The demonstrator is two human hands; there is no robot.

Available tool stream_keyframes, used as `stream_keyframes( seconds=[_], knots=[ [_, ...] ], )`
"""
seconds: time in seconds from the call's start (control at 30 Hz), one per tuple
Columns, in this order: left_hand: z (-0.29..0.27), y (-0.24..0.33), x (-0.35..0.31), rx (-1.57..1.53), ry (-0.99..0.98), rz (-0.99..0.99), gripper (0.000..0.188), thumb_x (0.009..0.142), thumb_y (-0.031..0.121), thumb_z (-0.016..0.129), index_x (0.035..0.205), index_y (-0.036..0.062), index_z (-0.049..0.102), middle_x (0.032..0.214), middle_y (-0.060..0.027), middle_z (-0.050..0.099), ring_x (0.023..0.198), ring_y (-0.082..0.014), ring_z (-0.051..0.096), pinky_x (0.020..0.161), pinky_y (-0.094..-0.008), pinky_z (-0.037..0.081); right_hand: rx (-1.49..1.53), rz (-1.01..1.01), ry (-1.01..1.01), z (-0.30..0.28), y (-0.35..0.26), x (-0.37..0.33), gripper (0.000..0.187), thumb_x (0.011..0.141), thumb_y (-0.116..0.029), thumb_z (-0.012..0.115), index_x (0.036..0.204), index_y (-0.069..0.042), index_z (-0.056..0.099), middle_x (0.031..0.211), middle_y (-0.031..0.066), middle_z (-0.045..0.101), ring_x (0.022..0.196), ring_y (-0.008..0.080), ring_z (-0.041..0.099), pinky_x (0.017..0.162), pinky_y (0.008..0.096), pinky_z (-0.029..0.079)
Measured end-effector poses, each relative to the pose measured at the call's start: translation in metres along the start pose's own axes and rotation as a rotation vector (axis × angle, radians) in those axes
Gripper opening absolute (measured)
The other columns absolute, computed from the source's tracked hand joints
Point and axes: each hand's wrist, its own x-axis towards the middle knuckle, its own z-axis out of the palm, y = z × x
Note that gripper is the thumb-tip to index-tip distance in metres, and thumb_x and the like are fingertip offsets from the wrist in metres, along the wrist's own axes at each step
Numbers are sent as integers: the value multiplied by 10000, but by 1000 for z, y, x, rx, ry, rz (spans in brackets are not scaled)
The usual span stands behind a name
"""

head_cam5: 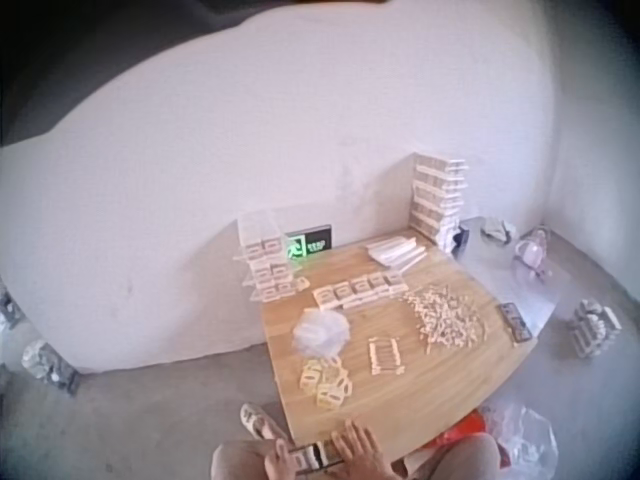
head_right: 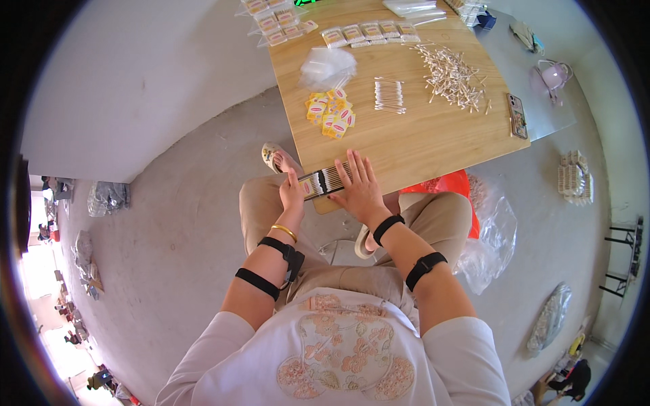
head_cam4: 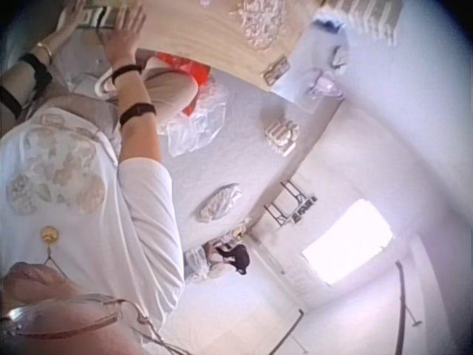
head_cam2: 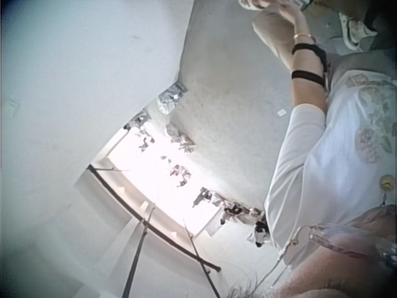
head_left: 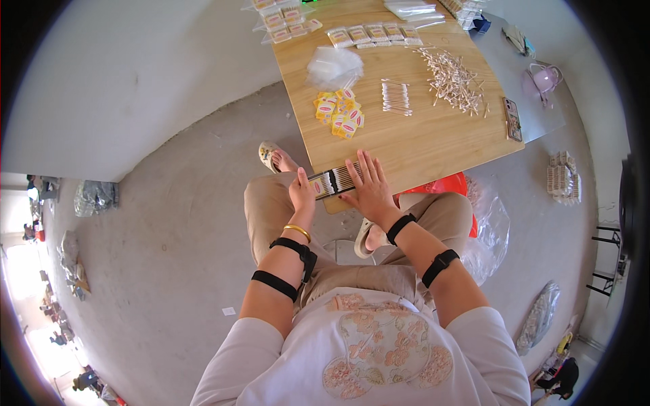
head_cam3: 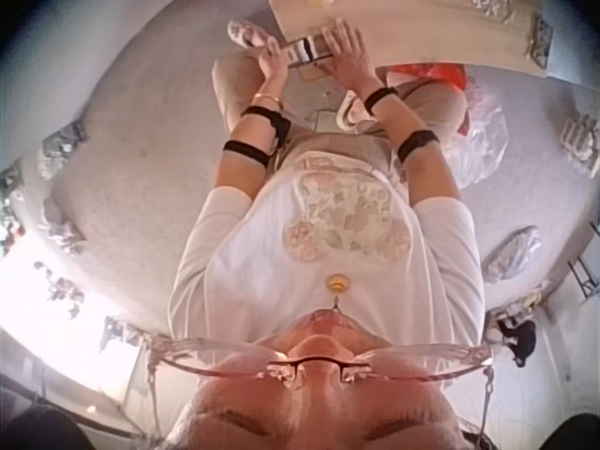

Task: The recorder is organizing and packing small bundles of cotton swabs into small plastic bags.

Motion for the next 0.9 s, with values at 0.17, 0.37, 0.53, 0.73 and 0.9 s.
stream_keyframes(
  seconds=[0.17, 0.37, 0.53, 0.73, 0.9],
  knots=[
    [4, -1, 0, -150, 72, 58, 702, 1038, 538, 412, 827, -94, 634, 670, -207, 616, 627, -284, 575, 647, -422, 464, 46, 4, -23, 3, -15, 4, 901, 921, -590, 548, 1571, -59, 221, 1630, 256, 114, 1525, 380, 104, 1233, 508, 99],
    [4, 7, -6, -24, 130, 134, 685, 1032, 553, 413, 821, -64, 623, 687, -193, 627, 643, -259, 615, 634, -422, 471, 95, -35, -27, 8, -34, 9, 923, 911, -594, 557, 1565, -34, 223, 1632, 239, 132, 1529, 361, 105, 1235, 501, 85],
    [-19, -3, 3, -195, 42, -25, 643, 1030, 538, 427, 837, -50, 600, 683, -195, 614, 628, -292, 614, 624, -430, 468, 58, -31, -38, 0, -2, 6, 940, 915, -639, 508, 1557, -10, 234, 1640, 184, 168, 1536, 307, 111, 1236, 499, 75],
    [-24, -14, -9, -79, -38, -54, 549, 1037, 461, 461, 878, -48, 591, 756, -226, 614, 661, -332, 612, 655, -452, 472, -55, -59, -76, -3, -1, 4, 937, 910, -628, 525, 1545, 4, 250, 1635, 174, 189, 1531, 312, 126, 1236, 497, 103],
    [-14, -26, -5, 41, 96, 279, 521, 1053, 425, 445, 850, -24, 615, 662, -134, 600, 614, -249, 621, 567, -392, 474, -61, -93, -80, -2, -6, 8, 933, 912, -614, 532, 1537, 21, 258, 1633, 174, 193, 1526, 326, 136, 1236, 483, 125]
  ],
)
